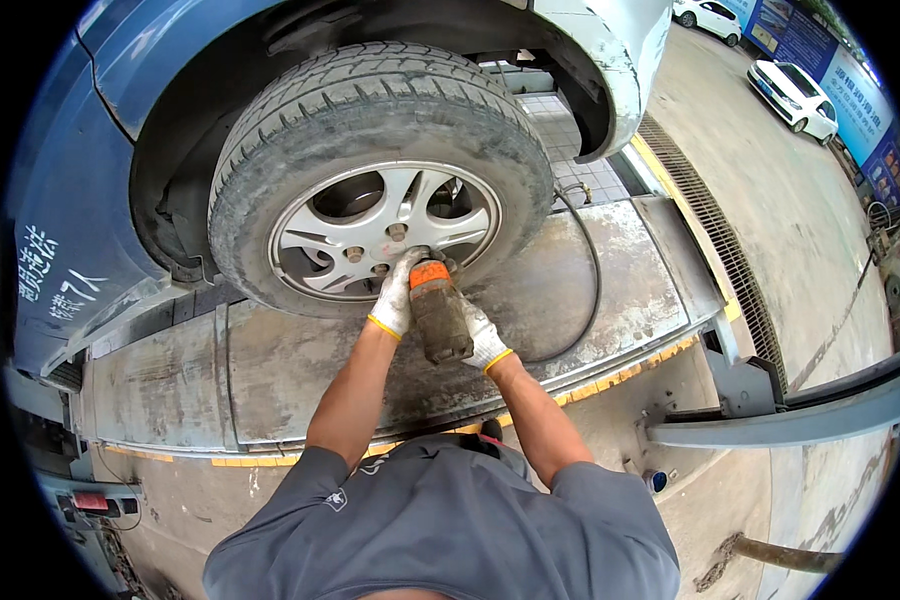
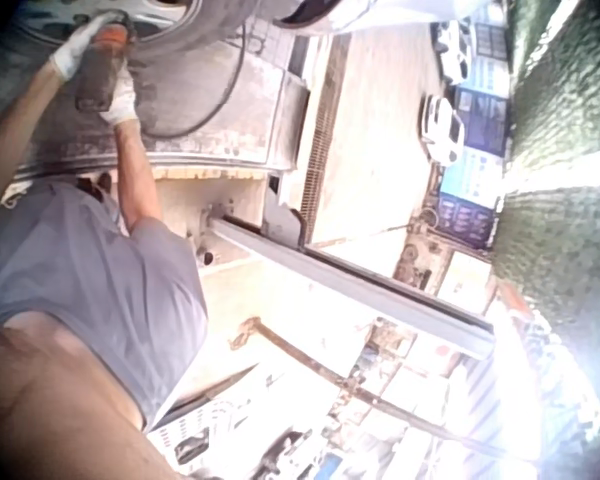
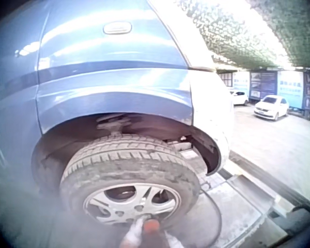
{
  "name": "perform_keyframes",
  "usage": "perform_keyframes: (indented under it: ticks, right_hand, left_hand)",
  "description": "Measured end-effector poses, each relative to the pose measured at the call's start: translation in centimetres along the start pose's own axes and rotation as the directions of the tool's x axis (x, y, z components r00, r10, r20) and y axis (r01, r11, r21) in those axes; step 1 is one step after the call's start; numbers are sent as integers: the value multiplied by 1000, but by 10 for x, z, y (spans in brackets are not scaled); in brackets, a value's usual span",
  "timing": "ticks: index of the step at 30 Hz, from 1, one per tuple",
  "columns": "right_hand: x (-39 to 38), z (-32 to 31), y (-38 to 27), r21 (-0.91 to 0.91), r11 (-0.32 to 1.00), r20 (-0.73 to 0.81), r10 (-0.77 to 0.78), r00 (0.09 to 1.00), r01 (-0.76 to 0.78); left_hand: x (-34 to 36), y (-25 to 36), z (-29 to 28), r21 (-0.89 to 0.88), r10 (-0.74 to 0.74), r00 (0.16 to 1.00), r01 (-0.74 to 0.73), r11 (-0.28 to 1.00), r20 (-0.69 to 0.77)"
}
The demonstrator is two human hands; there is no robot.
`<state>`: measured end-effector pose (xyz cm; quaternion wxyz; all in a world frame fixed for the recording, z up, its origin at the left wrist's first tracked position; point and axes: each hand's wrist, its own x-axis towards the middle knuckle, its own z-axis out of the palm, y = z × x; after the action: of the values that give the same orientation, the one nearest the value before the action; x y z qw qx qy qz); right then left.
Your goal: The person uses an impact wrench to loosen and remove lug nuts from a car tire. After removing the tire, they roll it across the garage floor and stack it with other tires.
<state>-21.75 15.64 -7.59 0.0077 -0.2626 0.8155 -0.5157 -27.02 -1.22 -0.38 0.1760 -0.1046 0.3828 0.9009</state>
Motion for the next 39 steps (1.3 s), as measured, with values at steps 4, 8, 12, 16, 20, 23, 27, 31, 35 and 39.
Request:
perform_keyframes:
  ticks: [4,8,12,16,20,23,27,31,35,39]
  right_hand:
    - [-1,-8,-13,12,999,11,35,999,-35]
    - [-2,-10,2,-55,998,22,37,999,-36]
    - [-18,-5,8,-172,984,34,-32,999,37]
    - [-46,3,17,-222,975,65,18,998,-3]
    - [-45,1,1,-224,974,42,-15,999,24]
    - [-26,-15,-46,-204,977,-18,-65,998,60]
    - [-5,-19,-75,-91,996,-63,13,998,-18]
    - [7,-19,-80,-193,980,-105,-58,993,37]
    - [9,-20,-78,-128,992,-78,-19,997,9]
    - [10,-17,-67,-53,997,-85,-53,995,48]
  left_hand:
    - [-3,-2,0,32,49,999,-48,998,-15]
    - [-6,-2,10,5,16,999,-15,1000,-46]
    - [-20,-6,8,59,0,998,4,998,-60]
    - [-53,-21,22,66,3,995,4,998,-99]
    - [-48,-14,6,12,-13,1000,13,1000,-21]
    - [-53,6,24,-33,42,998,-41,999,38]
    - [-46,29,35,-170,39,997,-27,985,67]
    - [-40,44,44,-275,54,995,-30,961,82]
    - [-42,46,47,-250,56,997,-42,967,47]
    - [-41,48,40,-137,52,998,-48,989,23]
